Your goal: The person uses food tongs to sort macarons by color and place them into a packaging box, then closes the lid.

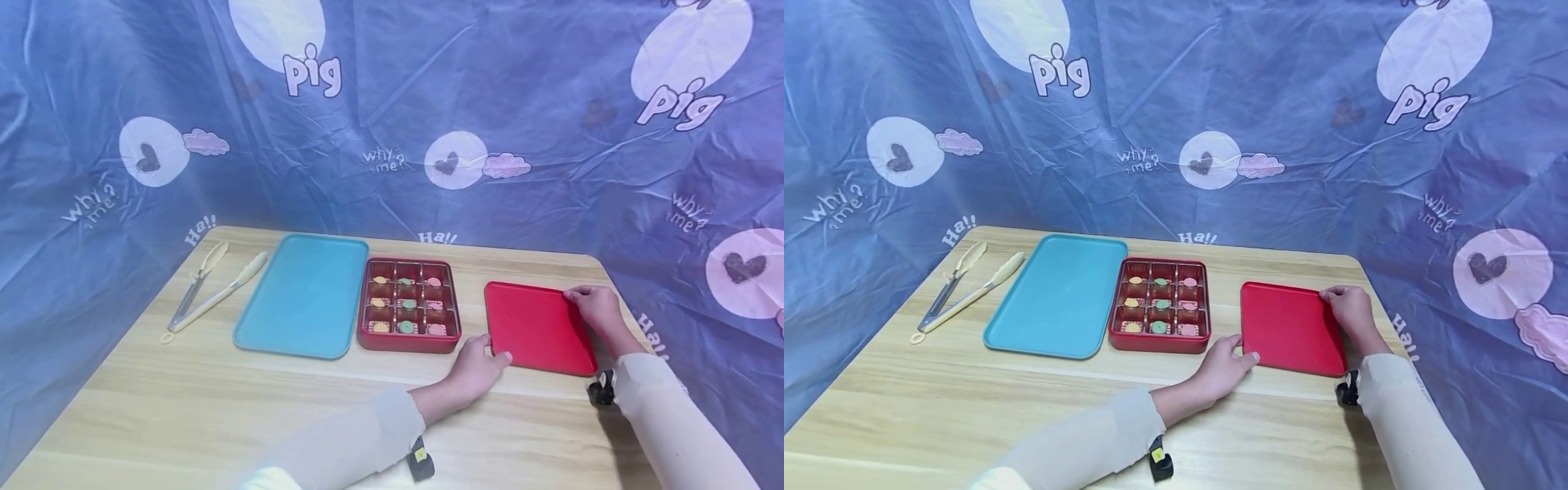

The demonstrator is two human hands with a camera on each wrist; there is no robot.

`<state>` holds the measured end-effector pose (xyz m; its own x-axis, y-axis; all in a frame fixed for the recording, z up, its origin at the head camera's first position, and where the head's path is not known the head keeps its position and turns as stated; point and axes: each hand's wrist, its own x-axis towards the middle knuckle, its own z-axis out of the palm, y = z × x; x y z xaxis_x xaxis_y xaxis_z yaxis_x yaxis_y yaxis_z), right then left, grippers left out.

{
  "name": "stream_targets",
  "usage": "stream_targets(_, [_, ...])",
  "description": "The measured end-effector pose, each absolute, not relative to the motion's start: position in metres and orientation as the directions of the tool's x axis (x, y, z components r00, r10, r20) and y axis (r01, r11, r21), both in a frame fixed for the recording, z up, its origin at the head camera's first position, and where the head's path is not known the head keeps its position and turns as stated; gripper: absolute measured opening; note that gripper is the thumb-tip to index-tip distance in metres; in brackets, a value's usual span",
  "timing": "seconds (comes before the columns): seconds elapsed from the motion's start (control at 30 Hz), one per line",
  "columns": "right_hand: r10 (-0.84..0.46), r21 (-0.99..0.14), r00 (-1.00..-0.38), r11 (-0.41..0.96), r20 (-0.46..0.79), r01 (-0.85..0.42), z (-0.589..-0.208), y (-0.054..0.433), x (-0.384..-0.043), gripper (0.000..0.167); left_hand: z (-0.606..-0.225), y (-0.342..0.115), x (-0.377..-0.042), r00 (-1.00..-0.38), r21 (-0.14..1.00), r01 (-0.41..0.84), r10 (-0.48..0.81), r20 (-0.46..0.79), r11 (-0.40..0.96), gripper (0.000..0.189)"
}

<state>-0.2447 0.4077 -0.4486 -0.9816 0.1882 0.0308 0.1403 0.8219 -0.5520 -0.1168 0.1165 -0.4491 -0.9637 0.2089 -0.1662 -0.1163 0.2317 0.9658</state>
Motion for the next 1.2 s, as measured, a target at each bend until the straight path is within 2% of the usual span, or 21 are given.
stream_targets(0.1, [0.169, -0.550, -0.985, 0.827, 0.037, 0.121, -0.448, 0.407, -0.245, 0.033, -0.449, 0.118, -0.116, -0.965, 0.961, -0.127, 0.194, -0.177, 0.245, 0.046])
stream_targets(0.37, [0.139, -0.532, -0.989, 0.842, 0.052, 0.090, -0.447, 0.405, -0.246, 0.025, -0.453, 0.121, -0.115, -0.971, 0.957, -0.133, 0.160, -0.178, 0.257, 0.052])
stream_targets(0.67, [0.126, -0.503, -0.988, 0.862, 0.088, 0.065, -0.444, 0.414, -0.247, 0.025, -0.458, 0.123, -0.115, -0.985, 0.960, -0.086, 0.120, -0.121, 0.265, 0.047])
stream_targets(0.9, [0.140, -0.493, -0.987, 0.866, 0.078, 0.083, -0.439, 0.416, -0.249, 0.026, -0.458, 0.127, -0.116, -0.986, 0.970, -0.109, 0.100, -0.134, 0.218, 0.041])
stream_targets(1.2, [0.122, -0.476, -0.991, 0.876, 0.064, 0.077, -0.434, 0.412, -0.247, 0.023, -0.453, 0.130, -0.115, -0.988, 0.965, -0.130, 0.049, -0.144, 0.226, 0.047])
